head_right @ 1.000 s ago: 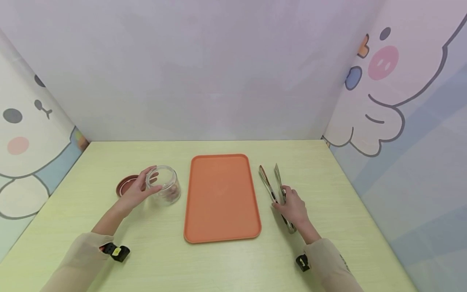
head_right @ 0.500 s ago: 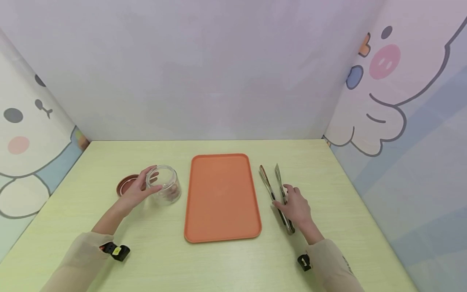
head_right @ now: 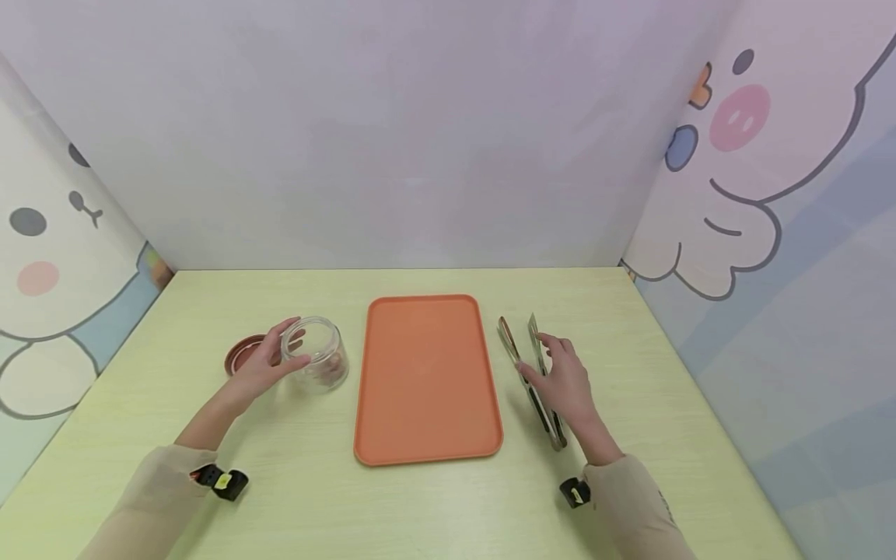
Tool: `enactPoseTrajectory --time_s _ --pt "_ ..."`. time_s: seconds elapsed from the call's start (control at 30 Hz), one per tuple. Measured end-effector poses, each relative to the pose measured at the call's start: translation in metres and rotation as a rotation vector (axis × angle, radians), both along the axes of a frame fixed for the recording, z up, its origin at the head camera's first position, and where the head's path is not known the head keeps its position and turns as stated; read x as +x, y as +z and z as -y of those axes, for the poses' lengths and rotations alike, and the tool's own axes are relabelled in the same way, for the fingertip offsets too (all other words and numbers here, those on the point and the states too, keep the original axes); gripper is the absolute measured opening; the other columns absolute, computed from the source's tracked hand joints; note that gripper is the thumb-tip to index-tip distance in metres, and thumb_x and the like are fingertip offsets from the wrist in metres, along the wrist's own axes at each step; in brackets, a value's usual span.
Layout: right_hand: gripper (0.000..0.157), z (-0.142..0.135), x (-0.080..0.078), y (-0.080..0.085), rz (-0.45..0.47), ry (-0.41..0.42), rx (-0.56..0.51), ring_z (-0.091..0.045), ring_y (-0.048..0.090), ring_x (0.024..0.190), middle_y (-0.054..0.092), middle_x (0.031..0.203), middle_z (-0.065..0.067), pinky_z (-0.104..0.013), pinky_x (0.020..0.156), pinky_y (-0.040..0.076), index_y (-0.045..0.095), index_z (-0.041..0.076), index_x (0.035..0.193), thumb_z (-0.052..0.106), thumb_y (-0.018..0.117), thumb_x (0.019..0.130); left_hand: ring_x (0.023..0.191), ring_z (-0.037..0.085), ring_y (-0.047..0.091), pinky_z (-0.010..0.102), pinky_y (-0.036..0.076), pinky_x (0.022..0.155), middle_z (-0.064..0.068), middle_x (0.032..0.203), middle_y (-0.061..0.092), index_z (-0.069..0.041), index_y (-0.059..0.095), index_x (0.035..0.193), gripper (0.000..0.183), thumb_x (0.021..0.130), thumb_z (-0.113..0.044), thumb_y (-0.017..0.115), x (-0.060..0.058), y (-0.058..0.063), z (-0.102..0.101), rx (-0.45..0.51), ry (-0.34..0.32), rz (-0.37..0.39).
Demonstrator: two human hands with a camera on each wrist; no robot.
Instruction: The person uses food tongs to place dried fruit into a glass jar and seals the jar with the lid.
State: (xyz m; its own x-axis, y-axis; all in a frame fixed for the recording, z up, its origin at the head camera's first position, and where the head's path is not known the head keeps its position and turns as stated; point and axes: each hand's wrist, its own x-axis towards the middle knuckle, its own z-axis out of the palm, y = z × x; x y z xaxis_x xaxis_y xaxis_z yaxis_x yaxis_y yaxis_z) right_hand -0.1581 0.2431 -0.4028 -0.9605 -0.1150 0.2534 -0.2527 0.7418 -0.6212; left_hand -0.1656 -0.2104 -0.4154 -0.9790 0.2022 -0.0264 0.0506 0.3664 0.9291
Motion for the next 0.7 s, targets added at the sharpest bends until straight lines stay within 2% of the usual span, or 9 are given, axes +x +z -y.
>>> enactPoseTrajectory --time_s 0.2,0.37,0.5,0.6,0.7 --pt "0.055 0.019 0.000 0.010 -0.014 0.073 -0.142 -0.035 0.045 0.103 0.043 0.114 -0.019 -0.049 0.074 0.045 0.045 0.001 0.124 0.021 0.068 0.079 0.127 0.035 0.020 0.050 0.025 0.095 0.020 0.139 0.025 -0.015 0.016 0.139 0.073 0.083 -0.027 0.062 -0.001 -0.002 0.005 0.058 -0.024 -0.006" --pt "0.053 0.040 0.001 0.017 -0.031 0.168 -0.245 -0.032 0.045 0.105 0.044 0.119 -0.015 -0.048 0.078 0.044 0.045 0.004 0.124 0.018 0.068 0.078 0.126 0.037 0.020 0.050 0.028 0.094 0.021 0.139 0.024 -0.015 0.017 0.138 0.071 0.084 -0.026 0.061 -0.001 -0.001 0.008 0.060 -0.043 0.000" --pt "0.052 0.063 0.008 0.030 -0.019 0.237 -0.314 -0.035 0.043 0.108 0.041 0.124 -0.019 -0.051 0.081 0.041 0.044 -0.002 0.124 0.010 0.067 0.079 0.124 0.039 0.024 0.051 0.026 0.094 0.023 0.137 0.026 -0.016 0.019 0.139 0.071 0.084 -0.026 0.061 -0.002 -0.001 0.011 0.046 -0.049 0.003" --pt "0.052 0.079 0.012 0.040 -0.013 0.295 -0.369 -0.038 0.041 0.109 0.041 0.121 -0.023 -0.053 0.082 0.039 0.042 -0.005 0.123 0.002 0.066 0.078 0.122 0.039 0.027 0.051 0.025 0.095 0.023 0.135 0.029 -0.015 0.020 0.139 0.070 0.083 -0.027 0.061 -0.002 0.000 0.013 0.035 -0.051 -0.003" --pt "0.052 0.091 0.011 0.041 0.013 0.365 -0.423 -0.037 0.039 0.111 0.041 0.121 -0.022 -0.052 0.085 0.037 0.040 -0.005 0.125 -0.001 0.064 0.078 0.122 0.040 0.027 0.051 0.025 0.095 0.024 0.134 0.031 -0.014 0.022 0.138 0.069 0.083 -0.026 0.062 -0.002 0.000 0.014 0.032 -0.051 -0.009"
